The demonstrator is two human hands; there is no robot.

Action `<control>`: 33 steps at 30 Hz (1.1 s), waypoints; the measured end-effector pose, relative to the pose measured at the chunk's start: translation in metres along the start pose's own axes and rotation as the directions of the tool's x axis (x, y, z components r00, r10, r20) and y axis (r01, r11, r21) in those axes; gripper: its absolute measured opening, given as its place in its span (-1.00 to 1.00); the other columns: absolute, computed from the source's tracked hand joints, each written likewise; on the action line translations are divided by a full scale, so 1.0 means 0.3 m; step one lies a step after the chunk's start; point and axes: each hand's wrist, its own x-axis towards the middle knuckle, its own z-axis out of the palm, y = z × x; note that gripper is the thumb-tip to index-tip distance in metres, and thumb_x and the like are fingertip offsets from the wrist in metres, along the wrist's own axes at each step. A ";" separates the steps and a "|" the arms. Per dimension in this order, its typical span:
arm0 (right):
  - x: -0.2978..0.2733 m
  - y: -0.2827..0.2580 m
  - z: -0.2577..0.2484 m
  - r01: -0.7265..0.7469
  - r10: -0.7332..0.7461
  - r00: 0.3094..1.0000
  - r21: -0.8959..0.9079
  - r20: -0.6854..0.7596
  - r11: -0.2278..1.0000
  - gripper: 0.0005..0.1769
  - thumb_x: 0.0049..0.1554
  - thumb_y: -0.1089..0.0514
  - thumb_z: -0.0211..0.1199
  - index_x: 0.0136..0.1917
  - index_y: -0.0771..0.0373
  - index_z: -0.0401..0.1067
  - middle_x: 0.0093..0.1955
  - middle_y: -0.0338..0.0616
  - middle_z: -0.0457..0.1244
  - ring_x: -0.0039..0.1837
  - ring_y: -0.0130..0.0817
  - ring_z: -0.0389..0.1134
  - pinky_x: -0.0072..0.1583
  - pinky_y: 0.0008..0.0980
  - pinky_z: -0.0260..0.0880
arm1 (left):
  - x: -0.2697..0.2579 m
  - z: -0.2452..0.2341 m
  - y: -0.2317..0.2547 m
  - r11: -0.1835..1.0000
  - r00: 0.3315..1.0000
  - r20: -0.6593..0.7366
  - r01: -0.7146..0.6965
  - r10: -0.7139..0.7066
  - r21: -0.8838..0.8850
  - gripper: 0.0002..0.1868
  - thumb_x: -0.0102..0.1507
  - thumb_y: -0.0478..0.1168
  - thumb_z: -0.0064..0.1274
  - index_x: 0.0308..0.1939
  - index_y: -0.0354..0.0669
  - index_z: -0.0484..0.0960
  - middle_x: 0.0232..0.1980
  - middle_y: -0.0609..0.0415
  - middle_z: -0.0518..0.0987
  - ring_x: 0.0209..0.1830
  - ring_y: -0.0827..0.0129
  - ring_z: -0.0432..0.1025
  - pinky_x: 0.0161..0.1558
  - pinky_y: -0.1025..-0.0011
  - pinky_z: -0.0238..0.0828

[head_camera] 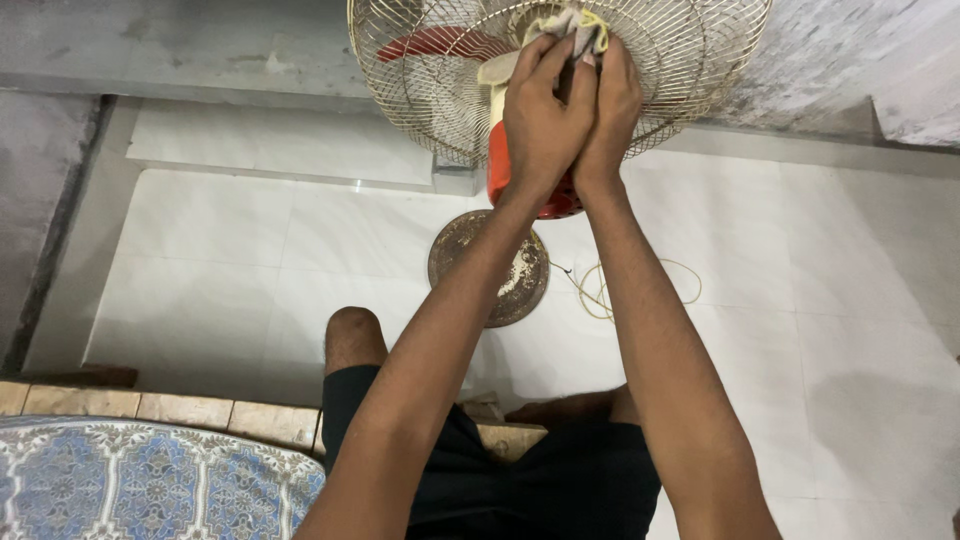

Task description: The person wipes the front wire cage and the central motor housing of a standing electric fan using a cloth. They rotate the fan head to access different sections of the cage and continue wiping the surface until the end of the clip.

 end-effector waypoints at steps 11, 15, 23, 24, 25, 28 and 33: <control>-0.009 0.008 -0.009 -0.014 0.012 0.999 -0.042 -0.047 0.999 -0.65 0.38 0.04 0.17 0.29 0.32 0.32 0.16 -0.04 0.31 0.24 -0.13 0.41 0.24 -0.09 0.42 | -0.012 0.004 -0.011 0.997 0.997 -0.018 -0.077 0.077 -0.013 -0.55 0.36 -0.12 0.00 0.30 -0.18 0.54 0.21 -0.07 0.50 0.19 0.18 0.53 0.19 0.27 0.55; -0.003 0.002 -0.008 -0.068 0.061 0.993 -0.065 -0.098 0.996 -0.53 0.35 -0.02 0.20 0.36 0.33 0.28 0.17 -0.05 0.30 0.24 -0.17 0.41 0.20 -0.13 0.47 | -0.024 -0.005 0.011 0.995 0.994 -0.053 -0.094 0.093 -0.034 -0.55 0.40 -0.08 0.00 0.34 -0.11 0.51 0.23 -0.07 0.47 0.20 0.21 0.53 0.17 0.30 0.58; -0.023 -0.001 -0.003 -0.097 0.099 0.941 0.022 -0.324 0.995 -0.48 0.42 0.02 0.14 0.49 0.32 0.14 0.30 0.00 0.23 0.37 -0.19 0.38 0.25 -0.23 0.57 | -0.021 -0.017 0.039 0.998 0.997 -0.056 -0.059 0.059 0.010 -0.60 0.40 -0.05 -0.06 0.22 -0.22 0.50 0.12 -0.07 0.50 0.08 0.17 0.52 0.11 0.22 0.51; -0.019 0.005 0.000 -0.090 0.091 0.934 0.019 -0.346 0.996 -0.49 0.41 0.04 0.14 0.50 0.33 0.14 0.31 0.02 0.21 0.38 -0.17 0.37 0.25 -0.23 0.58 | -0.017 -0.016 0.041 0.998 0.997 -0.057 -0.060 0.061 0.018 -0.62 0.40 -0.06 -0.08 0.18 -0.23 0.51 0.08 -0.07 0.51 0.05 0.16 0.52 0.08 0.21 0.50; -0.021 0.010 -0.002 -0.071 0.046 0.927 -0.054 -0.371 0.996 -0.49 0.42 0.07 0.14 0.51 0.33 0.14 0.35 0.04 0.20 0.40 -0.13 0.34 0.31 -0.17 0.52 | -0.018 -0.015 0.044 0.998 0.996 -0.061 -0.059 0.061 0.025 -0.65 0.41 -0.08 -0.09 0.14 -0.24 0.50 0.05 -0.09 0.51 0.04 0.11 0.51 0.07 0.18 0.46; -0.010 0.012 -0.006 -0.069 0.017 0.907 -0.107 -0.422 0.992 -0.48 0.40 0.11 0.12 0.51 0.37 0.13 0.41 0.11 0.17 0.41 -0.06 0.29 0.34 -0.10 0.47 | -0.009 -0.019 0.057 0.998 0.996 -0.076 -0.049 0.053 0.043 -0.74 0.43 -0.14 -0.14 0.00 -0.27 0.50 -0.04 -0.16 0.52 -0.01 -0.03 0.46 0.03 0.09 0.37; 0.040 0.038 -0.021 0.024 -0.156 0.918 -0.342 -0.366 0.939 -0.46 0.33 0.17 0.19 0.50 0.35 0.16 0.43 0.05 0.13 0.44 0.02 0.26 0.40 0.01 0.36 | -0.007 -0.020 0.075 0.992 0.991 -0.094 -0.082 0.091 0.095 -0.81 0.40 -0.21 -0.15 -0.12 -0.28 0.49 -0.12 -0.22 0.50 -0.07 -0.13 0.41 -0.01 0.00 0.32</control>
